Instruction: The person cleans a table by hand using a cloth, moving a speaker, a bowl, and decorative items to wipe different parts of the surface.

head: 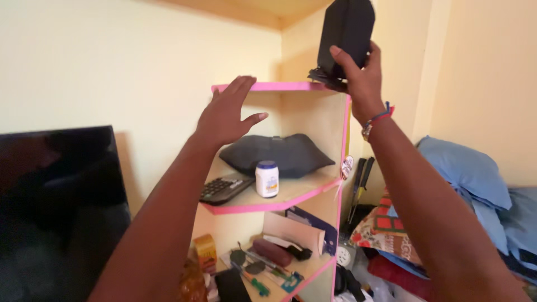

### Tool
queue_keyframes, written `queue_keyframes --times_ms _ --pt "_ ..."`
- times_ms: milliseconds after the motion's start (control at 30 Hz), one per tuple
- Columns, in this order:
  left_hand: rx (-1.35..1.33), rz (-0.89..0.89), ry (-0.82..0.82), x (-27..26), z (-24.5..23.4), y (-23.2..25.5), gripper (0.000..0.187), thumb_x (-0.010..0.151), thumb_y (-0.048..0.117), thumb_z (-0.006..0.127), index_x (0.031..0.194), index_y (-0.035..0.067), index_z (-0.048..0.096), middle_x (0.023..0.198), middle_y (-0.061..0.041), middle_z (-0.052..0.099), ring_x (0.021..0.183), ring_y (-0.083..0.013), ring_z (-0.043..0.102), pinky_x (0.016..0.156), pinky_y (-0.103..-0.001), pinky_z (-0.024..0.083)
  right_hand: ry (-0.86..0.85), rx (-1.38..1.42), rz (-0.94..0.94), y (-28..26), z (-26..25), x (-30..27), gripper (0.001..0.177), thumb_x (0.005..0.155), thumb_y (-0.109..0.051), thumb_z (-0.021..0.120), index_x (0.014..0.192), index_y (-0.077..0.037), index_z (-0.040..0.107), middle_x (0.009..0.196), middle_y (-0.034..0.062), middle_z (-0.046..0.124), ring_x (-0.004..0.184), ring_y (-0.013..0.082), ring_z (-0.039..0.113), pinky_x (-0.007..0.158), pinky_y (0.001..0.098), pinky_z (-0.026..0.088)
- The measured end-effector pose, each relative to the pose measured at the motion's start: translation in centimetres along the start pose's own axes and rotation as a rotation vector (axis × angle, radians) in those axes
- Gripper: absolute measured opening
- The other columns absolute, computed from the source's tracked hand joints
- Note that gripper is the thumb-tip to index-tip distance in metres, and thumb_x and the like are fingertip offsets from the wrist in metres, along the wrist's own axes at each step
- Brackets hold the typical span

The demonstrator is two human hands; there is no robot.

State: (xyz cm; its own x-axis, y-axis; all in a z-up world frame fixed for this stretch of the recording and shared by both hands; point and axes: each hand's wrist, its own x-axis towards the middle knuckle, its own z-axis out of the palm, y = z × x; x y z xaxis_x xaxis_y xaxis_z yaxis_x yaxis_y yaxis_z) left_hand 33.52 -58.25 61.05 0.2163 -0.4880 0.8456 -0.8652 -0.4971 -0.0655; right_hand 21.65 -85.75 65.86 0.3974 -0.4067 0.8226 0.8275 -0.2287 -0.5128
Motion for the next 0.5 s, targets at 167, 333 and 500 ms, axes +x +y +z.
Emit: queue_keyframes --times_ms 167,333,500 --pt "-0.063 0.018 0.056 1.1 -0.4 -0.4 0.059 0.093 0.031 0.072 0.146 0.013 0.053 0.149 -0.009 0.055 0.137 -0.0325 0.053 0.108 -0.046 0.045 0.099 -0.354 -0.201 3.7 0.6 3.2 0.086 0.086 -0.042 0.088 0.145 0.002 0.045 0.127 0.0155 0.068 0.108 0.0205 0.071 0.087 0.0296 0.06" --pt "-0.16 0.0 -0.007 1.9 0.0 -2.3 0.058 0.089 0.022 0.073 0.144 0.012 0.056 0.148 -0.008 0.057 0.135 -0.0286 0.054 0.11 -0.042 0.045 0.15 -0.52 -0.272 4.4 1.2 3.7 0.088 0.085 -0.043 0.089 0.141 0.007 0.042 0.119 0.0187 0.069 0.102 0.0224 0.074 0.085 0.031 0.061" --pt "-0.78 -0.184 0.065 3.5 1.7 -5.6 0.048 0.101 0.021 0.06 0.147 0.009 0.058 0.162 -0.01 0.047 0.149 -0.0251 0.045 0.115 -0.042 0.043 0.108 -0.534 -0.15 2.6 2.1 3.0 0.084 0.078 -0.041 0.085 0.134 0.005 0.044 0.112 0.0183 0.07 0.092 0.0229 0.076 0.071 0.0338 0.066"
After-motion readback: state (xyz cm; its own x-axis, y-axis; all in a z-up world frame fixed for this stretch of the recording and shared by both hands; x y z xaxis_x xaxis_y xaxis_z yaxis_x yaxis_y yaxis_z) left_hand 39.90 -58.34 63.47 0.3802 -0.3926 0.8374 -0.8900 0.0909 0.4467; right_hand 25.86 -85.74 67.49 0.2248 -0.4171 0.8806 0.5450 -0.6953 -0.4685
